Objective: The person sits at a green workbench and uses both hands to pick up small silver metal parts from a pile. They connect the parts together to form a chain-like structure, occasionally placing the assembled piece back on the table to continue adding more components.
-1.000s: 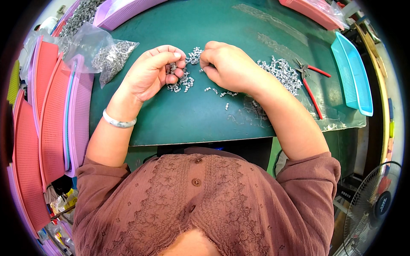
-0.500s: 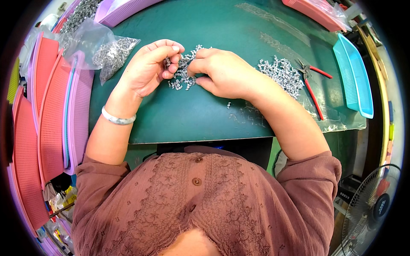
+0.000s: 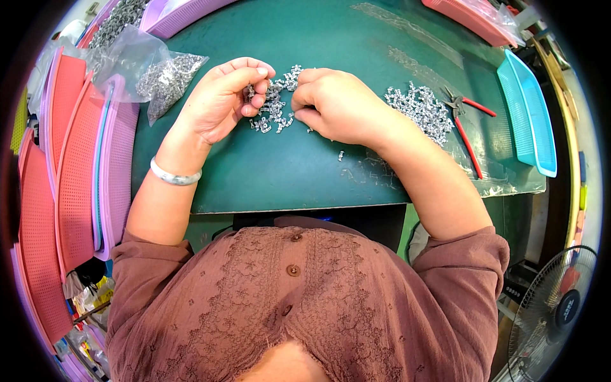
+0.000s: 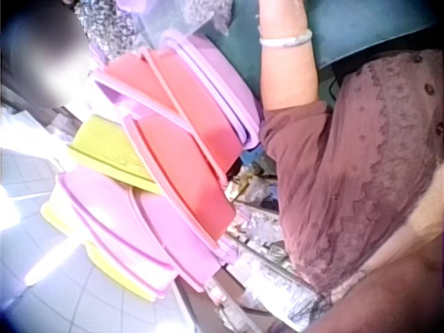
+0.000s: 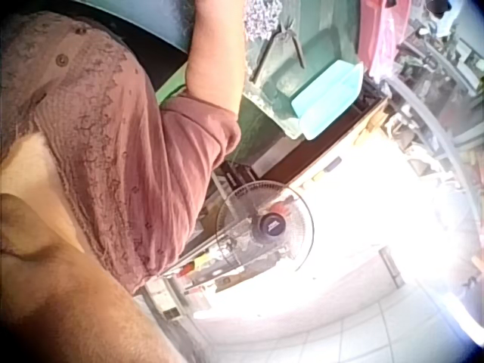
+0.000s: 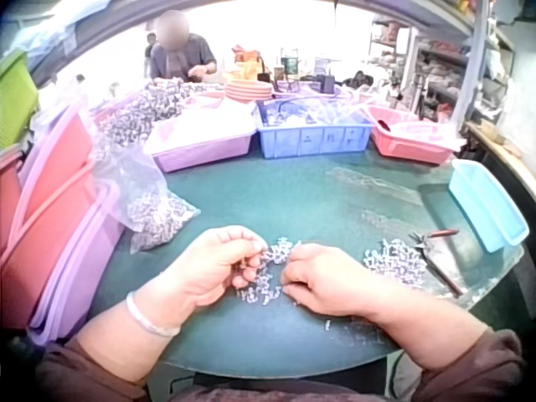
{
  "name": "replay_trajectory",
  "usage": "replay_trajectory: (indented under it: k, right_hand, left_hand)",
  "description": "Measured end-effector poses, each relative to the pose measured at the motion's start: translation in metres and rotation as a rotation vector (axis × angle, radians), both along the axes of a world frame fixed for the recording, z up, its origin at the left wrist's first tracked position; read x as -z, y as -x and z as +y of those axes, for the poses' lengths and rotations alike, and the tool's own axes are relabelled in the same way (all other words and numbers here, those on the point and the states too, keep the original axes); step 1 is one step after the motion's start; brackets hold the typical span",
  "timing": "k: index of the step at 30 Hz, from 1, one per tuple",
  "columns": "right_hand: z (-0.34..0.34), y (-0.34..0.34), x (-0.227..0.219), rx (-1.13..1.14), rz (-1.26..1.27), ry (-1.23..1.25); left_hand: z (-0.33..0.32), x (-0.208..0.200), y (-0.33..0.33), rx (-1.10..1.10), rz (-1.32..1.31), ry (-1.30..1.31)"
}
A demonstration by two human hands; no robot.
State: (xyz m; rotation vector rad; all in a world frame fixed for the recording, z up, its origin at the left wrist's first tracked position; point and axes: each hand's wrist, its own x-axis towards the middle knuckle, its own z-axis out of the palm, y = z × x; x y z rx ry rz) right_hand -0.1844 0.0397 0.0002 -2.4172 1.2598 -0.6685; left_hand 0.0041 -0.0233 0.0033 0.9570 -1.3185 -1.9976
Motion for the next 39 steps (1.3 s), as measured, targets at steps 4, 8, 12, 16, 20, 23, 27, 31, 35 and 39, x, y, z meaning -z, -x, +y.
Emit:
replay_trajectory:
  k: [4,8,12,16,20,23,27,31,35,39]
  right_hand:
    - [-0.001,-0.001,0.003,0.010,0.003,0.063]
    - [-0.002,0.001,-0.001,0.062,-0.092,0.122]
    - [-0.001,0.001,-0.005,0.089,-0.172,0.182]
    - [-0.001,-0.001,-0.007,0.085,-0.220,0.216]
    - [-0.002,0.000,-0.008,0.078,-0.274,0.202]
    - [-0.001,0.000,-0.010,0.083,-0.359,0.126]
    - [-0.001,0.005,-0.010,0.108,-0.374,0.042]
    - [-0.003,0.007,-0.006,0.084,-0.350,0.024]
    - [-0.002,0.005,-0.005,0.098,-0.379,-0.021]
    - [-0.001,0.004,-0.006,0.119,-0.415,-0.059]
  left_hand:
    - [0.001,-0.001,0.000,0.018,-0.028,0.009]
    - [0.004,-0.001,0.000,0.082,-0.096,0.043]
    - [0.006,-0.005,-0.001,0.214,-0.165,0.020]
    - [0.009,-0.004,0.001,0.254,-0.114,0.027]
    - [0.009,-0.005,0.001,0.232,-0.096,0.029]
    - [0.009,-0.004,0.001,0.213,-0.072,0.022]
    - [0.009,-0.005,0.000,0.207,-0.070,0.018]
    - [0.008,-0.004,0.001,0.213,-0.074,0.034]
    - [0.009,-0.003,0.001,0.210,-0.063,0.048]
    - [0.009,-0.002,0.001,0.209,-0.038,0.049]
